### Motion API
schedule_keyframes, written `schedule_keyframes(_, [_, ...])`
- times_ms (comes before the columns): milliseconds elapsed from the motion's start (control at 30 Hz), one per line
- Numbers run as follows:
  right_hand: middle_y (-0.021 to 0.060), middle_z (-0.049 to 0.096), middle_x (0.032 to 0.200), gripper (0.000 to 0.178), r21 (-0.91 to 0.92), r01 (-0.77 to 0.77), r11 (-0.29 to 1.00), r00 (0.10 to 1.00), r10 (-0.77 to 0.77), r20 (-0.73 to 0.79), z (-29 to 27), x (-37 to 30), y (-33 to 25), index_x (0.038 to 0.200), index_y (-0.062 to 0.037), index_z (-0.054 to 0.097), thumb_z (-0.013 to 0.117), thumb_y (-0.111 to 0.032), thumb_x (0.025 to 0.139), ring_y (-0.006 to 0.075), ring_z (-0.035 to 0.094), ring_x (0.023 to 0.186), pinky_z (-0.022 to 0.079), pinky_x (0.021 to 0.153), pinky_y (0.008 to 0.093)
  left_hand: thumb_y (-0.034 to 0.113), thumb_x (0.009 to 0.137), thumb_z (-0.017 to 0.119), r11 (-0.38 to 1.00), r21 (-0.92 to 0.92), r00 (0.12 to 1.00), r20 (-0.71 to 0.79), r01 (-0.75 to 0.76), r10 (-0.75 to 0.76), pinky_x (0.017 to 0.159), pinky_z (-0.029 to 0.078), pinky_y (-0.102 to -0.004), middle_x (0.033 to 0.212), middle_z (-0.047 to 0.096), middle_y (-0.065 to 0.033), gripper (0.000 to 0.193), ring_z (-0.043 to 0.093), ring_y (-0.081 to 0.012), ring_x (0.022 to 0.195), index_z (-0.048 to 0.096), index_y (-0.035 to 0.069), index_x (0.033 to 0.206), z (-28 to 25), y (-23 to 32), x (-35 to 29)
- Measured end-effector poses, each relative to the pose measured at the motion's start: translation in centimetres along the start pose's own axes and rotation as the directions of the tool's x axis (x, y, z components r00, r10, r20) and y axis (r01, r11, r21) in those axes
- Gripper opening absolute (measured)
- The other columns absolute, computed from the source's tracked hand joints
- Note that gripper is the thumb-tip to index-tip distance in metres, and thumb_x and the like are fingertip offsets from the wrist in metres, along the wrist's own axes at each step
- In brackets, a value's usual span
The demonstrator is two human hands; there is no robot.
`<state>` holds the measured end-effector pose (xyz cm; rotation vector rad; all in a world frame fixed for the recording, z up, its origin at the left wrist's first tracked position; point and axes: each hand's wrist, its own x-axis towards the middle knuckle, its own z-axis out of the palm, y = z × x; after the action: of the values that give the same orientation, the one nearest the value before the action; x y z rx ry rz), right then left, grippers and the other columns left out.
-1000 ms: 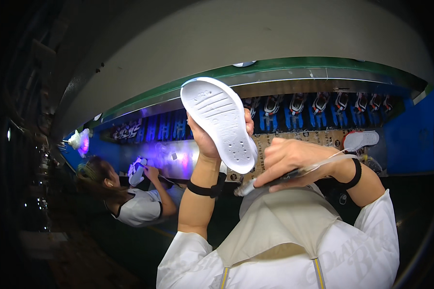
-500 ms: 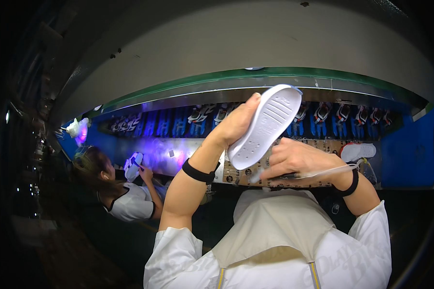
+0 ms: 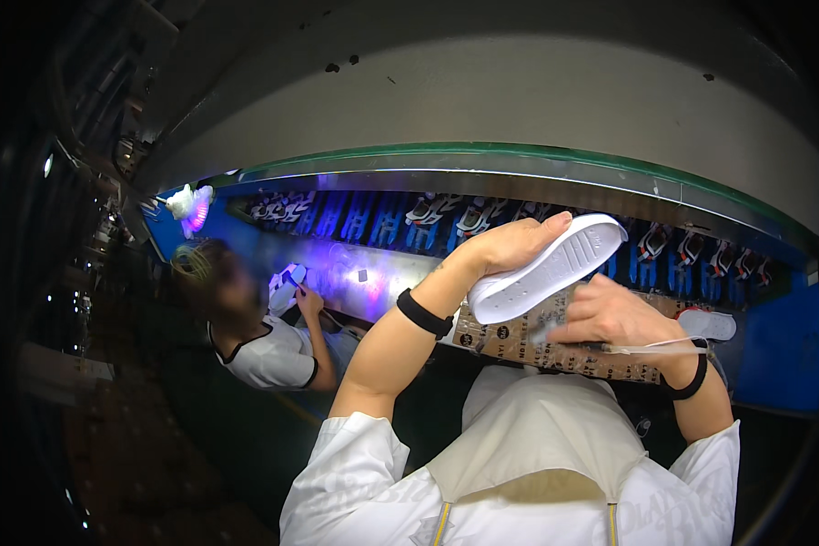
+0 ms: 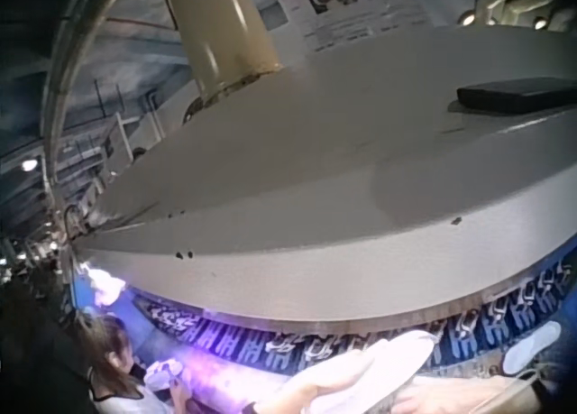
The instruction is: The recorder uses a brush to apply glue or sealant to the underside of white shoe soles on a manufacturing line.
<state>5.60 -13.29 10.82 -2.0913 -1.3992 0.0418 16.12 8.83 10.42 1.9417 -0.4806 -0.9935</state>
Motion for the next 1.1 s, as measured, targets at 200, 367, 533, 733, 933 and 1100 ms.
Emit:
schedule_keyframes(200, [0.0047,0.067,0.094,0.039,-0.070,-0.144,0.987,0.976,0.130,-0.175,-0.1,-0.2,0.4,0.119,-0.0108,0.075,0.078,-0.014,0.080,0.0257,0.063,0.099,0.045,0.096,0.0419,0.072,0.105,0.027,0.999,0.035,0.999,-0.034,-0.024,0.026,0.096,0.053,-0.0390,0.115,0.073,-0.0272,0.089,0.070,-0.0324,0.105,0.074,-0.003,0.122,-0.5,-1.7,-0.7])
schedule_keyframes(367, [0.0050,0.068,0.097,0.034,0.039,-0.106,0.994,0.991,0.108,-0.073,0.1,0.1,0.4,0.117,-0.0118,0.076,0.074,-0.011,0.082,0.0252,0.062,0.099,0.044,0.090,0.0409,0.056,0.112,0.031,0.984,-0.178,0.999,-0.035,-0.003,-0.003,0.100,0.051,-0.0340,0.128,0.070,-0.0153,0.068,0.065,-0.0202,0.113,0.063,0.002,0.140,-0.8,-3.6,-1.8])
schedule_keyframes(533, [0.0056,0.067,0.102,0.025,0.099,-0.101,0.990,0.986,0.086,0.143,1.4,0.6,0.9,0.117,-0.0116,0.075,0.072,-0.022,0.095,0.0224,0.060,0.100,0.042,0.083,0.0386,0.057,0.112,0.024,0.945,-0.326,0.984,-0.171,-0.014,-0.045,0.095,0.056,-0.0341,0.122,0.072,-0.0154,0.073,0.069,-0.0203,0.106,0.065,0.001,0.136,-0.2,-7.9,-1.7])
schedule_keyframes(733, [0.0057,0.069,0.081,0.023,0.251,-0.172,0.953,0.955,0.224,-0.196,3.4,-0.9,2.1,0.104,-0.0087,0.078,0.079,-0.013,0.082,0.0232,0.061,0.076,0.046,0.078,0.0369,0.077,0.102,0.012,0.238,-0.838,0.869,-0.448,-0.490,0.210,0.105,0.052,-0.0552,0.134,0.064,-0.0243,0.096,0.064,-0.0416,0.121,0.048,0.001,0.149,2.9,-17.4,-2.0])
schedule_keyframes(933, [0.0059,0.072,0.082,0.020,0.686,-0.489,0.539,0.587,0.785,-0.198,6.7,-2.5,3.3,0.098,-0.0015,0.077,0.070,-0.007,0.080,0.0111,0.061,0.073,0.050,0.072,0.0298,0.088,0.093,0.026,-0.102,-0.992,0.989,0.061,0.075,0.137,0.102,0.040,-0.0797,0.158,0.036,-0.0355,0.108,0.037,-0.0681,0.137,0.024,0.007,0.164,8.7,-34.0,-4.8])
schedule_keyframes(1100, [0.0028,0.068,0.082,0.022,0.751,-0.538,0.383,0.510,0.857,-0.071,10.8,-2.8,4.8,0.105,-0.0028,0.076,0.070,-0.014,0.087,0.0083,0.059,0.076,0.050,0.069,0.0272,0.065,0.104,0.033,-0.202,-0.953,0.975,0.220,0.224,0.041,0.096,0.052,-0.0703,0.136,0.062,-0.0302,0.077,0.063,-0.0489,0.122,0.052,0.005,0.149,15.2,-36.3,-0.2])
